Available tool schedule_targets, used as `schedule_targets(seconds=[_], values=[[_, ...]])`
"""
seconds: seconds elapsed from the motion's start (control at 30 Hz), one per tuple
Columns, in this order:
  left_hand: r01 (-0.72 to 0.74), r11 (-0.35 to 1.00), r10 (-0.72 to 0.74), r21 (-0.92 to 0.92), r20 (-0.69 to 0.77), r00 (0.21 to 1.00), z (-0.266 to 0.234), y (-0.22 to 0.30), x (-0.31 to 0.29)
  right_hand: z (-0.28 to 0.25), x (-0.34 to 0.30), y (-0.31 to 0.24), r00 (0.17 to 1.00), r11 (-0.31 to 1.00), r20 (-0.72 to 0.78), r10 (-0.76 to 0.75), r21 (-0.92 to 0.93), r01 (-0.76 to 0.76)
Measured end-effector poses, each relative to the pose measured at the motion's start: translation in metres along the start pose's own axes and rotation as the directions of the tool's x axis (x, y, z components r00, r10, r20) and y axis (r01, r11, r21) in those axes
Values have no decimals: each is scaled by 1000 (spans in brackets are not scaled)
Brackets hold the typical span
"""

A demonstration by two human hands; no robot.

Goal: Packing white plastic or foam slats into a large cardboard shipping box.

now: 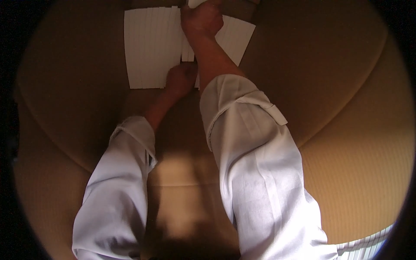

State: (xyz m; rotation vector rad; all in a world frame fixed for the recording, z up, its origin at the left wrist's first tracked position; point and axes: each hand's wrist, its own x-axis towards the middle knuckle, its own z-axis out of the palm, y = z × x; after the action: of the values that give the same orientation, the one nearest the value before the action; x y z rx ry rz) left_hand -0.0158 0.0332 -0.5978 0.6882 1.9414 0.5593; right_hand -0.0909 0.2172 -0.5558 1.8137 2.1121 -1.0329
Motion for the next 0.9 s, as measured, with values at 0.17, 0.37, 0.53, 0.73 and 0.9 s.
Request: schedule_targets(seconds=[0.17,0.37,0.53,0.73,0.9], values=[[268,927,-345,-263,-314,884,-8,15,2,3,2,8,999,1000,-44,-6,-1,6],[136,937,-251,-321,-349,903,-5,11,12,5,-1,5,998,999,-55,16,46,-14],[-3,955,-142,-296,-469,872,1,3,14,4,-10,10,995,993,-94,-27,110,38],[131,936,-259,-328,-386,885,-5,3,20,4,-15,18,988,993,-152,16,117,2],[153,948,-253,-280,-371,894,-17,5,29,6,-10,24,991,987,-132,36,163,-14]])
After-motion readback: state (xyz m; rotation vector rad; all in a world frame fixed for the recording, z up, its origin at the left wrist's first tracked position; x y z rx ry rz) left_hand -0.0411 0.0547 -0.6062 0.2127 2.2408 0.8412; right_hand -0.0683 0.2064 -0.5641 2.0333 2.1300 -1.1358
